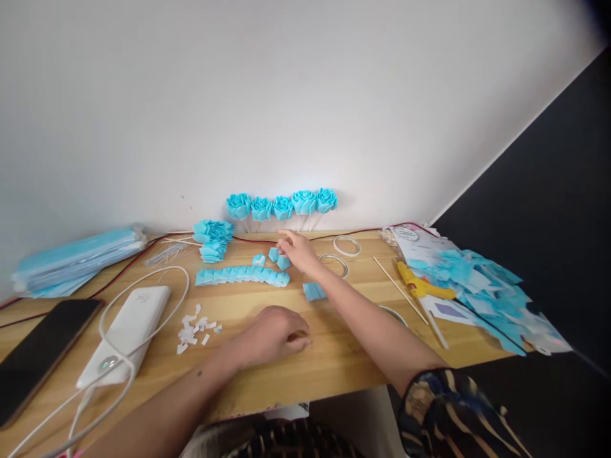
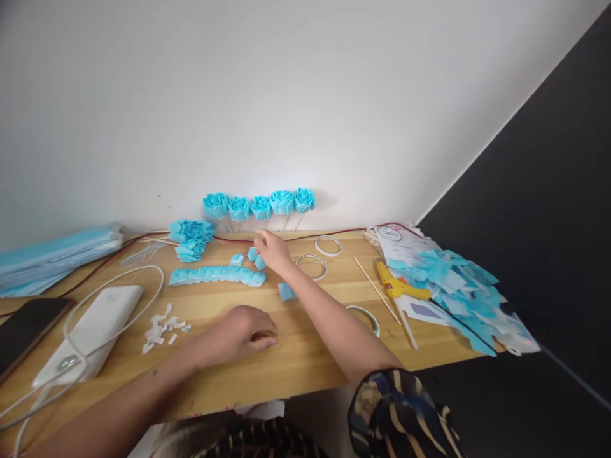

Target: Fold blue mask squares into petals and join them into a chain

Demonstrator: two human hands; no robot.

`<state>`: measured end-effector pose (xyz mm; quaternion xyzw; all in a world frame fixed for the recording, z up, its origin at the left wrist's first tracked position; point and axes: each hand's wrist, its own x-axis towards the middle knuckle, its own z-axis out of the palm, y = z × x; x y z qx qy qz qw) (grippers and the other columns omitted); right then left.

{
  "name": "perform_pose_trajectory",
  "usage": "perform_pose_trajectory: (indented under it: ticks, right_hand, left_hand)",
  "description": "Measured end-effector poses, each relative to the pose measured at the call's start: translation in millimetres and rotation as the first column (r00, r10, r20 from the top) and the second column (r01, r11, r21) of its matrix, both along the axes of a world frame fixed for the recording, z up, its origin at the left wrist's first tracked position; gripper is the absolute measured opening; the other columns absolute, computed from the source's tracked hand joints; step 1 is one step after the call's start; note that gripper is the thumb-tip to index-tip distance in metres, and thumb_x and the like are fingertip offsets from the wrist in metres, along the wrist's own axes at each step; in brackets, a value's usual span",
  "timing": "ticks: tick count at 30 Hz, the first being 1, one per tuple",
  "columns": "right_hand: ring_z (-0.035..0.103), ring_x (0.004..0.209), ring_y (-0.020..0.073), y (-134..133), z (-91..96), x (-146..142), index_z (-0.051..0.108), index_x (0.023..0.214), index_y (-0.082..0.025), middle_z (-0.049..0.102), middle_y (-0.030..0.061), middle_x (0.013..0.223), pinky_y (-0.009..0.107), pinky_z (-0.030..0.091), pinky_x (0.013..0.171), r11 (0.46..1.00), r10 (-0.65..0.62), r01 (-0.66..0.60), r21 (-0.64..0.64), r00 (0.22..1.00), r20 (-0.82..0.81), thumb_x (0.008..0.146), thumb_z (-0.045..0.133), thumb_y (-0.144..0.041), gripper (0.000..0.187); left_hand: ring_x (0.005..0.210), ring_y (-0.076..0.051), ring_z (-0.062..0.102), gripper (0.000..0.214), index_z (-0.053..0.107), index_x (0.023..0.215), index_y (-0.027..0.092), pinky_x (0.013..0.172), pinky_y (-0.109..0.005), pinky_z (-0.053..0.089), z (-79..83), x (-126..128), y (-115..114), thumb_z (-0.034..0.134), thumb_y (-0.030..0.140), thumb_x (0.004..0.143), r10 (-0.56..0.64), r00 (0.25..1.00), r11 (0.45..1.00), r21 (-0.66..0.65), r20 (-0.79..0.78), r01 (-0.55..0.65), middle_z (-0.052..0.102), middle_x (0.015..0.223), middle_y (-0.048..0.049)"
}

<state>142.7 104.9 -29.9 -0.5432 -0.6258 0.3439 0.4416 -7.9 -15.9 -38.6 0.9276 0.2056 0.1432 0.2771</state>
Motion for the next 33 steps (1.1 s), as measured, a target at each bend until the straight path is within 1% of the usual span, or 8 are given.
perform_pose_trajectory:
  ticks: [4,9,13,20,24,27,31,33]
  right_hand:
    - [0.067,0.08,0.0155,-19,20.2,37,0.059,0.12,-0.022,0.072,0.0034,0.093,0.029,0.052,0.075,0.999,-0.025,0.021,0.046,0.996,0.084,0.088,0.049,-0.023,0.034]
    - [0.065,0.094,0.0222,-114,39.4,101,0.06,0.121,-0.025,0.071,0.0053,0.104,0.035,0.049,0.082,0.998,-0.009,-0.031,0.062,0.832,0.555,0.091,0.049,-0.031,0.033]
    - [0.058,0.105,0.0288,-181,25.1,129,0.057,0.126,-0.028,0.066,0.0076,0.115,0.043,0.047,0.088,0.999,-0.023,-0.014,0.039,0.59,0.807,0.086,0.055,-0.025,0.04]
    - [0.052,0.113,0.0264,-222,-9.0,141,0.057,0.123,-0.024,0.062,0.0079,0.12,0.042,0.048,0.093,0.995,-0.097,0.039,0.091,0.568,0.817,0.088,0.05,-0.02,0.036]
    - [0.057,0.101,0.0284,-218,-15.3,154,0.061,0.115,-0.022,0.067,0.0093,0.106,0.042,0.049,0.085,0.964,-0.25,0.2,0.176,0.449,0.858,0.083,0.052,-0.018,0.034]
    - [0.059,0.097,0.0284,-185,-13.1,167,0.064,0.109,-0.02,0.068,0.0104,0.099,0.04,0.047,0.081,0.939,-0.296,0.282,0.198,0.364,0.883,0.086,0.049,-0.019,0.027]
    - [0.058,0.099,0.0296,-130,2.3,174,0.065,0.105,-0.018,0.067,0.0133,0.102,0.039,0.045,0.079,0.919,-0.354,0.292,0.266,0.312,0.881,0.089,0.049,-0.02,0.023]
    - [0.056,0.101,0.0309,-112,10.6,167,0.064,0.109,-0.017,0.067,0.0153,0.104,0.041,0.044,0.082,0.905,-0.412,0.264,0.333,0.355,0.839,0.09,0.048,-0.021,0.025]
  left_hand:
    - [0.074,-0.017,0.064,0.021,0.069,0.083,0.019,0.066,-0.024,0.038,0.4,-1,-1,0.051,0.026,0.09,0.004,0.999,0.999,0.045,-0.033,-0.003,0.072,0.081,-0.0038]
    - [0.075,-0.018,0.064,0.024,0.07,0.083,0.019,0.067,-0.025,0.039,0.4,0,-1,0.049,0.03,0.091,0.027,0.999,0.999,0.031,-0.046,-0.026,0.071,0.08,-0.0044]
    - [0.076,-0.018,0.063,0.024,0.07,0.085,0.02,0.069,-0.026,0.04,-0.8,1,0,0.049,0.03,0.091,0.027,0.998,1.0,0.006,-0.055,-0.027,0.071,0.082,-0.0043]
    - [0.074,-0.017,0.062,0.024,0.069,0.083,0.02,0.069,-0.026,0.041,-0.3,5,-1,0.048,0.029,0.091,0.047,0.995,0.999,0.013,-0.089,-0.046,0.071,0.081,-0.003]
    - [0.073,-0.017,0.062,0.022,0.069,0.083,0.02,0.068,-0.026,0.041,-3.1,7,0,0.05,0.029,0.09,0.063,0.992,0.998,0.001,-0.108,-0.064,0.072,0.081,-0.0022]
    - [0.074,-0.017,0.063,0.022,0.069,0.084,0.02,0.069,-0.026,0.042,-4.4,9,1,0.049,0.029,0.091,0.072,0.991,0.997,0.002,-0.117,-0.072,0.072,0.084,-0.0028]
    - [0.079,-0.019,0.063,0.022,0.066,0.085,0.019,0.07,-0.028,0.042,4.1,8,-4,0.048,0.029,0.092,0.026,0.981,0.997,0.081,-0.195,-0.01,0.07,0.085,-0.0045]
    - [0.079,-0.021,0.062,0.019,0.064,0.083,0.019,0.069,-0.029,0.042,14.4,6,-12,0.052,0.031,0.09,-0.008,0.964,0.991,0.129,-0.267,0.044,0.068,0.084,-0.005]
